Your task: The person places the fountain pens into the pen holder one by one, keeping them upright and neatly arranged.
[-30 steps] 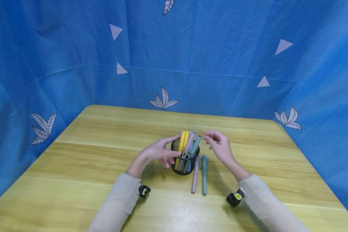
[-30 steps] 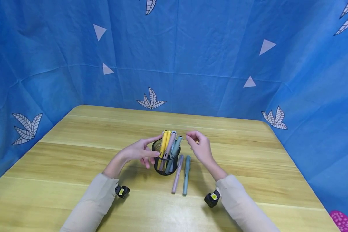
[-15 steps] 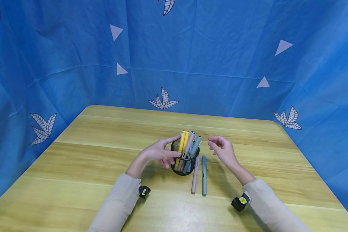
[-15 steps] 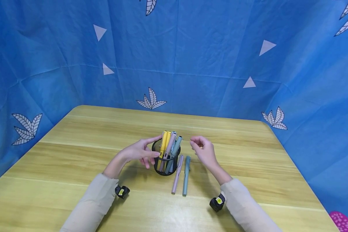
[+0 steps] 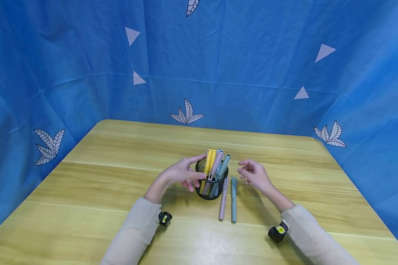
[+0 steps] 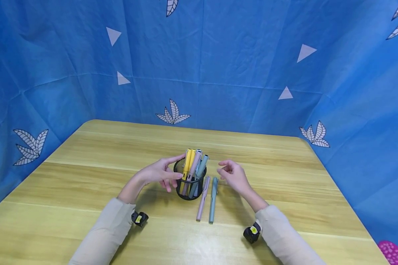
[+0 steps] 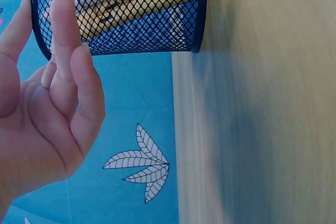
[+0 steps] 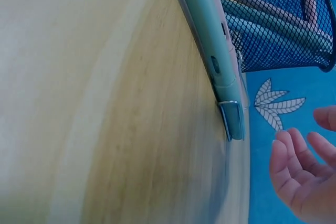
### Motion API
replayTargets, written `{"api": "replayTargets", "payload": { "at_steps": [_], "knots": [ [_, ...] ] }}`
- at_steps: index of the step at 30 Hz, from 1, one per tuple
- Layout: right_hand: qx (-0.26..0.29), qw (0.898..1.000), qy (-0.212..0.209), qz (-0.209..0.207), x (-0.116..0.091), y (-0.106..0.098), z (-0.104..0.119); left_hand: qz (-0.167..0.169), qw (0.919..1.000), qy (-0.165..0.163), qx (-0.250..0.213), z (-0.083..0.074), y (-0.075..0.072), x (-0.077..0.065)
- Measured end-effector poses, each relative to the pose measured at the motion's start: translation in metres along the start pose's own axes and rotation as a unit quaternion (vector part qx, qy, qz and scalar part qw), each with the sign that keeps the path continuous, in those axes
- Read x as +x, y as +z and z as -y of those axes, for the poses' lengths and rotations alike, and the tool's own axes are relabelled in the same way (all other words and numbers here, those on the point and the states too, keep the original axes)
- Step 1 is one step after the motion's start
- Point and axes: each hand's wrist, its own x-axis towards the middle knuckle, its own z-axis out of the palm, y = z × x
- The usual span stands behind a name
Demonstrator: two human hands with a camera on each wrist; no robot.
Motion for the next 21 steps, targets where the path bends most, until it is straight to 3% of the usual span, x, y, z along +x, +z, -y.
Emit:
{"api": "replayTargets", "payload": {
  "at_steps": [9, 15, 21],
  "knots": [
    [-0.015, 0.996, 0.042, 0.071, -0.0013, -0.0045, -0.0046, -0.001, 1.0000, -0.001, 0.000, 0.0004, 0.0002, -0.0003],
    [-0.023, 0.987, 0.066, 0.142, -0.0028, -0.0065, -0.0066, -0.003, 1.0000, -0.003, 0.002, 0.0007, 0.0001, -0.0008],
    [-0.019, 0.979, 0.084, 0.186, -0.0039, -0.0087, -0.0071, -0.007, 1.0000, -0.005, 0.005, 0.0009, 0.0001, -0.0011]
  ]
}}
